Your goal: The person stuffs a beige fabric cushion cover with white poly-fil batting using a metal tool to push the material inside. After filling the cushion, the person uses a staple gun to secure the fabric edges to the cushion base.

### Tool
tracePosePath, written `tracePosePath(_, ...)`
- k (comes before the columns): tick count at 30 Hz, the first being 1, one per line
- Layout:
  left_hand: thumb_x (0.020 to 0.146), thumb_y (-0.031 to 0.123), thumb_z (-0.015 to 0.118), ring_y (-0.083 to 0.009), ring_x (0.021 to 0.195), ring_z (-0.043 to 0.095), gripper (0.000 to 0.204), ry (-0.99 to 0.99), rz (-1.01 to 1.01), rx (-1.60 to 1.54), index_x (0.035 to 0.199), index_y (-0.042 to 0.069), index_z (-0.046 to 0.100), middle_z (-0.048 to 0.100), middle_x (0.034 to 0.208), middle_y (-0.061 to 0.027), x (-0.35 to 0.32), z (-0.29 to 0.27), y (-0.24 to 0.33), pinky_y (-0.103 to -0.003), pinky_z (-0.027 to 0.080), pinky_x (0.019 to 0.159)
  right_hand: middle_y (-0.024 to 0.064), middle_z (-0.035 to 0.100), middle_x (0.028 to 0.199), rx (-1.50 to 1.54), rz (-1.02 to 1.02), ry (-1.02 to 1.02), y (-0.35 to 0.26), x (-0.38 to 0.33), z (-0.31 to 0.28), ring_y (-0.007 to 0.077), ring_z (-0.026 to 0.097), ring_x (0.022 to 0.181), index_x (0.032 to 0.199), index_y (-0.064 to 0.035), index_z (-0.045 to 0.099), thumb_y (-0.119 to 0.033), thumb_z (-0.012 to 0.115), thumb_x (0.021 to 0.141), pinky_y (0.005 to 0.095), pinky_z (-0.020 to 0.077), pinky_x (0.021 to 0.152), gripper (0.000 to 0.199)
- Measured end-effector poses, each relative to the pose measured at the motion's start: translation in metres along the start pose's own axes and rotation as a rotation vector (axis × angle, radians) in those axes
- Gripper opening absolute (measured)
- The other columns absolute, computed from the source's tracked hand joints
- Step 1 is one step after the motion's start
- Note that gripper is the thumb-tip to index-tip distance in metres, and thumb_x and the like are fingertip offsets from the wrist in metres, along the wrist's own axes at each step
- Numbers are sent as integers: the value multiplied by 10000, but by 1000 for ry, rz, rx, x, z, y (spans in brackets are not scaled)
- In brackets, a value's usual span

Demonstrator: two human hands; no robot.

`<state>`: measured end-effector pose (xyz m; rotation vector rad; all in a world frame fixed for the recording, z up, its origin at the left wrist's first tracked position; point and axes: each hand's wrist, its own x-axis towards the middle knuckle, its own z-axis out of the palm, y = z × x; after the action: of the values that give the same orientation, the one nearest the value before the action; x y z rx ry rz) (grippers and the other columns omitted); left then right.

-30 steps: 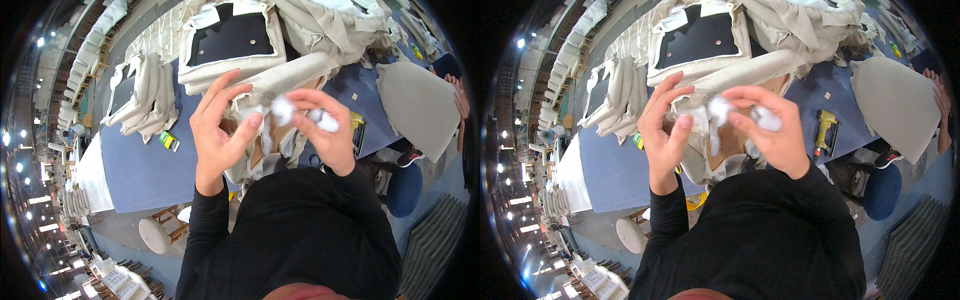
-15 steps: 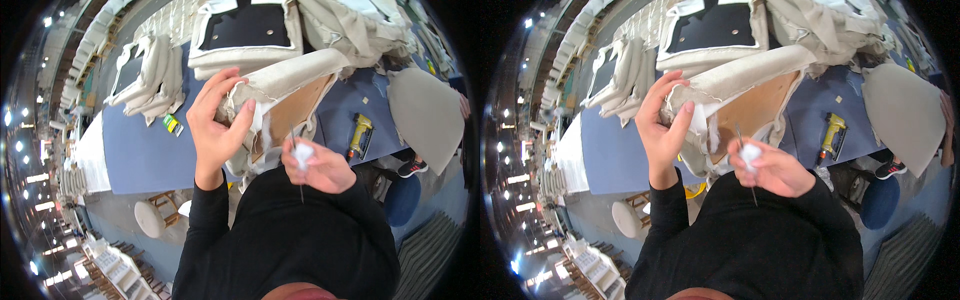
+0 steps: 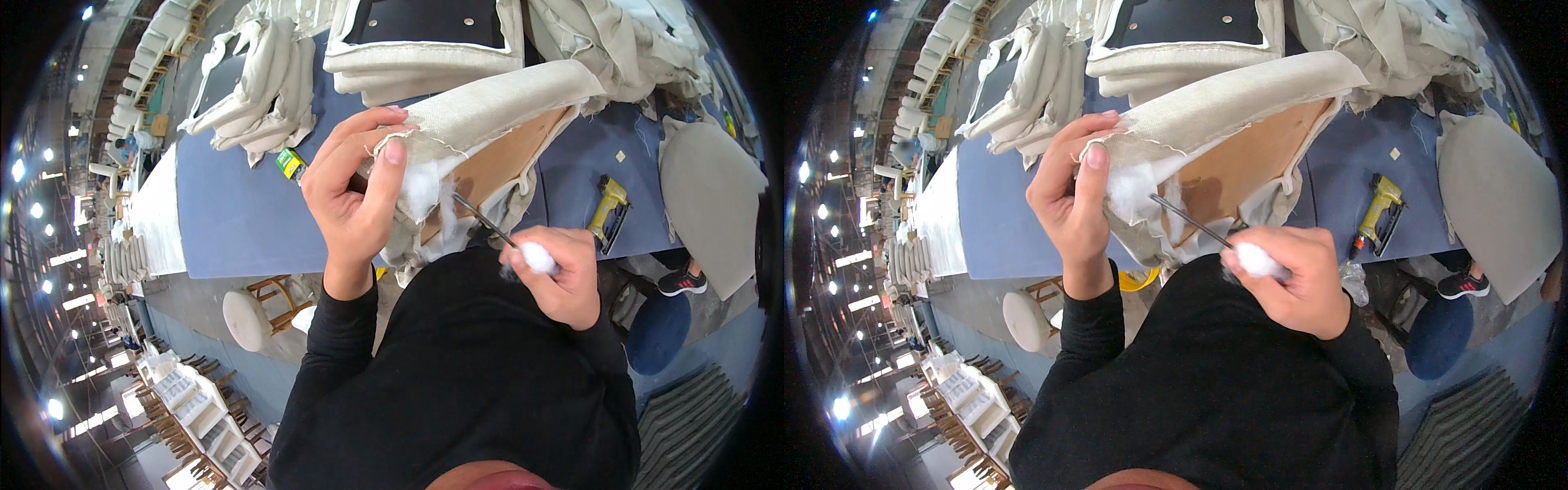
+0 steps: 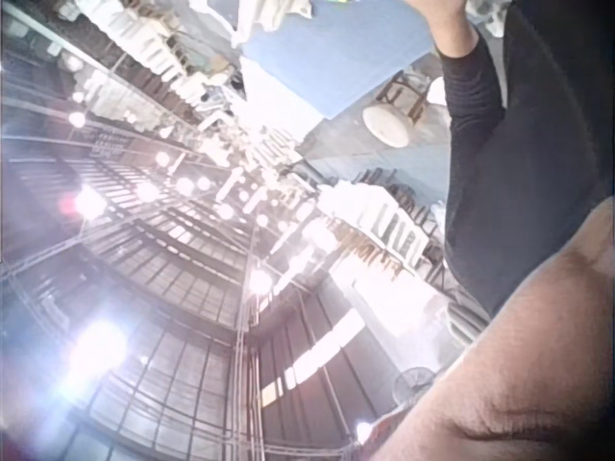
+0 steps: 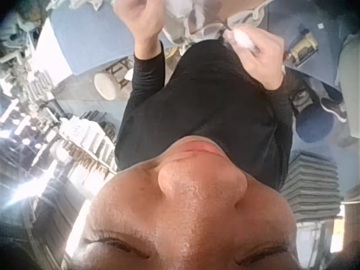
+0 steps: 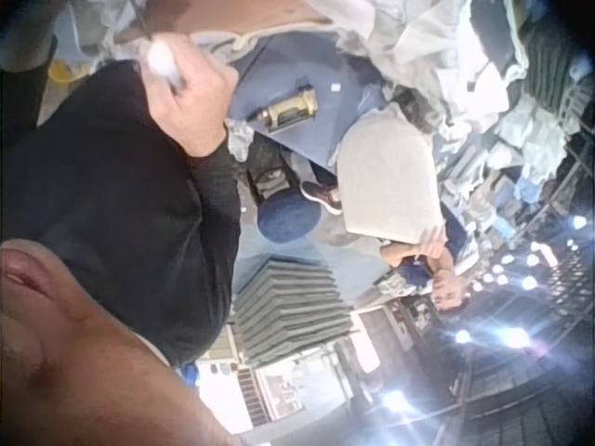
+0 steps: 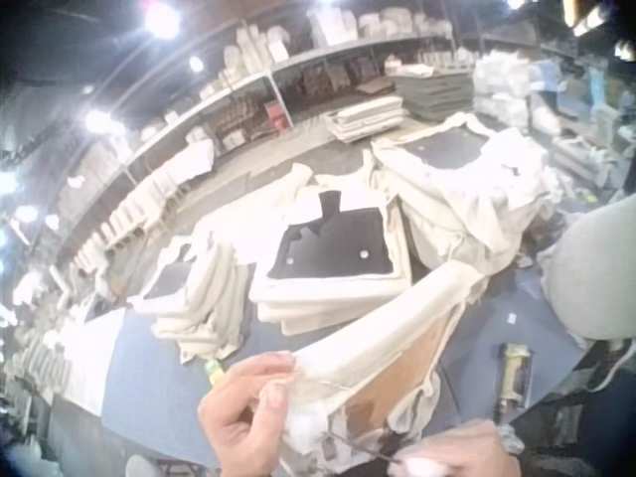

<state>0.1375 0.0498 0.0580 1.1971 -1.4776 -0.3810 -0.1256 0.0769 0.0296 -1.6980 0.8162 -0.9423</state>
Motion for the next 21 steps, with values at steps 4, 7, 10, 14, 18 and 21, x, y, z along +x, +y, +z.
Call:
tracePosePath(4,949,31,720,-252,1071,742,98,16,43,-25,922,-57,753,782,1093,-156,-5,3,-3,-329,548,913,141,755,836,-114,-163,51,-2,12,8,283,733,667,1025,-18,769,-28,789,815,328,550,611,212)
tracePosePath(7,957,26,715,-266,1096,742,97,14,44,-15,921,-57,752,780,1084,-153,-5,4,-2,-345,551,929,138,747,826,-147,-164,21,-4,16,8,289,731,666,1023,-33,774,-27,785,806,336,551,609,217)
tracePosePath(10,960,26,713,-266,1104,738,99,34,51,-39,922,-55,753,779,1071,-149,-4,7,-3,-347,548,935,138,741,815,-154,-168,-9,-2,19,9,292,726,661,1021,-36,775,-36,780,813,345,547,602,208)
tracePosePath(14,961,26,715,-272,1103,737,97,31,48,-36,925,-54,756,779,1066,-145,-5,8,-1,-351,547,941,139,722,772,-129,-120,-43,-1,24,10,284,721,649,1003,-23,773,-50,767,845,336,533,594,161)
tracePosePath(18,961,35,707,-289,1115,728,111,1,76,-30,921,-55,758,783,1061,-139,-7,6,1,-373,546,949,100,680,652,-48,-63,8,7,31,19,201,663,531,858,-17,762,-99,735,952,281,467,530,128)
tracePosePath(21,963,62,699,-303,1124,716,134,-16,107,-56,928,-47,768,787,1056,-136,-7,6,-1,-392,542,962,81,680,645,92,-41,-58,11,33,16,156,653,537,853,-21,765,-123,715,987,267,461,544,176)
